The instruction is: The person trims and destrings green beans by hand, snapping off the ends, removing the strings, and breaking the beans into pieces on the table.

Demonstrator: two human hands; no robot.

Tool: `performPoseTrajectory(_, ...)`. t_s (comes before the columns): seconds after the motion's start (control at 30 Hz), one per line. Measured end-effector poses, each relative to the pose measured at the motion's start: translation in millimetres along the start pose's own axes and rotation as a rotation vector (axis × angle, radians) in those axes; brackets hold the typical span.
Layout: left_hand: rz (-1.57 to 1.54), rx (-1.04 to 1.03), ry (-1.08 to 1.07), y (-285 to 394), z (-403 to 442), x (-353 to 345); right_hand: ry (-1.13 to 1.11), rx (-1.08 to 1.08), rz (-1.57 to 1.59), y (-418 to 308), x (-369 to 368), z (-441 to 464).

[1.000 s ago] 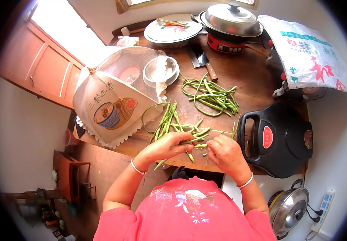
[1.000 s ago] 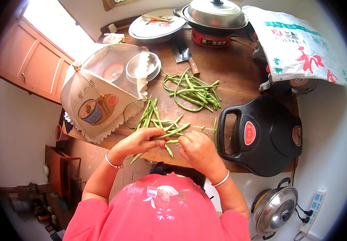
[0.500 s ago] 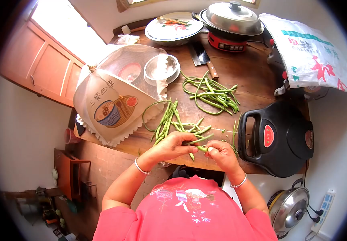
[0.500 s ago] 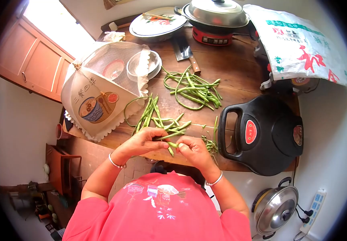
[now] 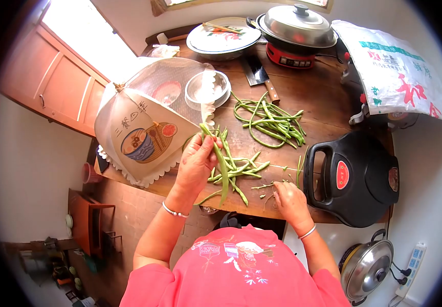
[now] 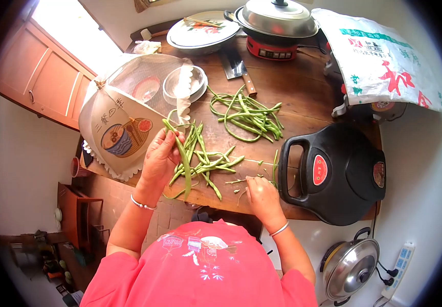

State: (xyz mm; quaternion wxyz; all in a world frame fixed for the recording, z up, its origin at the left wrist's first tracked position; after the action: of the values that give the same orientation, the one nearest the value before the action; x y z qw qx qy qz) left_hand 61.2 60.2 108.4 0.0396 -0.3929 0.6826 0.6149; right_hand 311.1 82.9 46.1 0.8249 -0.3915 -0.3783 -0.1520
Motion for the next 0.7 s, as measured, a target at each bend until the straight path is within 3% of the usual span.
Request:
performPoseTrajectory(0.07, -0.016, -0.018, 0.067, 0.2, 1.1, 1.0, -0.001, -0.026, -0.053, 1.8, 1.2, 0.0)
performPoseTrajectory(0.17, -0.043, -0.045, 0.151, -3.7, 2.3, 5.1, 0.074, -0.042, 0.133, -2.5, 2.8, 4.1)
performPoseTrajectory(0.23, -0.076, -0.060, 0.193, -8.6, 1.3, 4.7, -0.123, -0.414, 0.795, -9.7, -11.8, 4.0)
performPoseTrajectory(0.27, -0.076, -0.061, 0.188, -11.6, 0.8, 2.8, -0.118, -0.413, 0.794, -19.7, -8.9, 7.0)
performPoseTrajectory(0.33, -0.063, -0.093, 0.266, -16.2, -1.1, 3.5, -0.320, -0.655, 1.095, -45.0, -18.1, 3.5)
performPoseTrajectory(0.37, -0.055, -0.101, 0.270, -18.9, -2.8, 1.0, -0.299, -0.711, 1.195, -53.7, -22.4, 2.6)
performPoseTrajectory(0.53, -0.100, -0.120, 0.293, -24.6, -6.4, 2.9, -0.319, -0.770, 1.298, -54.0, -33.5, 1.2)
performPoseTrajectory(0.67, -0.012, -0.164, 0.302, -16.5, -6.4, 15.4, -0.167, -0.730, 1.138, -36.7, -21.5, 5.8)
performPoseTrajectory(0.7, -0.008, -0.188, 0.344, -12.8, -5.7, 22.2, -0.111, -0.630, 1.010, -32.8, -14.5, 8.8)
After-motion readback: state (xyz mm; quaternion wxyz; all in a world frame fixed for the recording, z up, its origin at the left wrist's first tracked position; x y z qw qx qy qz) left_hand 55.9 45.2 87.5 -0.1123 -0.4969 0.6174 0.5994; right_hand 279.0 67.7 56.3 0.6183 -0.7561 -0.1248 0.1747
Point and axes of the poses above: each hand's wrist, its own z-axis towards the middle knuckle, its own x-axis out of the back of the hand, y = z × x, the point moved 6 cm from there along z, towards the middle knuckle, and after that the axes turned 15 degrees about y, right-handed, at the moved point
